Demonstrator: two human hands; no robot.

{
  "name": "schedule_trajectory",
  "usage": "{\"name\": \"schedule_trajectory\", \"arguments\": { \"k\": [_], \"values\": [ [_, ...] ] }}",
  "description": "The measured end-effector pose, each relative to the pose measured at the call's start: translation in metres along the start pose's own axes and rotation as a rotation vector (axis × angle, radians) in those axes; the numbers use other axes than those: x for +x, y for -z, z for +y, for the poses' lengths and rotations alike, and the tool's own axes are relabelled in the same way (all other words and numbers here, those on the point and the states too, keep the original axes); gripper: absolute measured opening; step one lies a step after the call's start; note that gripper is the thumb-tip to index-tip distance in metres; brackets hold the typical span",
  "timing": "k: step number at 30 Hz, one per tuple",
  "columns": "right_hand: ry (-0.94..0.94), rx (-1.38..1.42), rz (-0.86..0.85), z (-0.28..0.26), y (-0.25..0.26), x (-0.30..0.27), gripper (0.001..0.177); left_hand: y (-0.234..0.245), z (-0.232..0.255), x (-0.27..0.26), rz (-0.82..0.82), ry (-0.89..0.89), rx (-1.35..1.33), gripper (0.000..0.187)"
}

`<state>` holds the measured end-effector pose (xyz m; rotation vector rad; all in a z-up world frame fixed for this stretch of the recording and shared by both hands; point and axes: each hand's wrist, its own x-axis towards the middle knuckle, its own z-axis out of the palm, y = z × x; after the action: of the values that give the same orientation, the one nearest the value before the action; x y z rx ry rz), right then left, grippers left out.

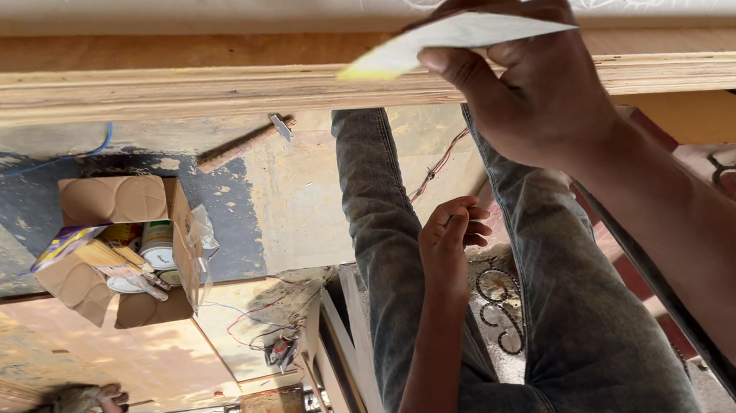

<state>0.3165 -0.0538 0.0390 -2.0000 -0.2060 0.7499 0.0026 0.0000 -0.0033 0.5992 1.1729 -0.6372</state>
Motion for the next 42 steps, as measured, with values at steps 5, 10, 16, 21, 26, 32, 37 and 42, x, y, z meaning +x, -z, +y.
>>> {"name": "schedule_trajectory", "arguments": {
  "k": [5,10,16,21,26,32,37,42],
  "values": [
    [0.162,-0.005,0.045,0.023,-0.033,0.048,0.018,0.0,0.013,-0.003,0.02,0.008,-0.009,0.03],
    [0.19,0.079,-0.066,0.031,-0.071,0.062,0.017,0.004,0.017,-0.003,0.03,0.015,-0.039,0.028],
    [0.183,-0.091,-0.111,0.004,-0.027,0.044,0.016,0.008,0.014,-0.004,0.007,0.003,-0.075,0.027],
    [0.327,-0.189,-0.027,0.007,-0.059,0.081,0.019,0.008,0.016,0.001,-0.011,-0.028,-0.092,0.027],
    [0.331,-0.022,-0.125,0.012,-0.036,0.051,0.017,0.01,0.014,-0.004,0.013,0.002,-0.084,0.028],
    [0.156,-0.083,-0.058,0.046,0.021,0.008,0.014,0.007,0.011,-0.002,-0.006,-0.017,-0.059,0.03],
    [0.02,-0.102,-0.057,0.078,0.017,-0.007,0.01,0.009,0.0,0.002,0.018,0.001,-0.003,0.033],
    [0.185,-0.138,-0.026,0.062,0.029,-0.027,0.015,0.007,-0.004,0.002,0.033,0.038,0.064,0.035]
  ]
}}
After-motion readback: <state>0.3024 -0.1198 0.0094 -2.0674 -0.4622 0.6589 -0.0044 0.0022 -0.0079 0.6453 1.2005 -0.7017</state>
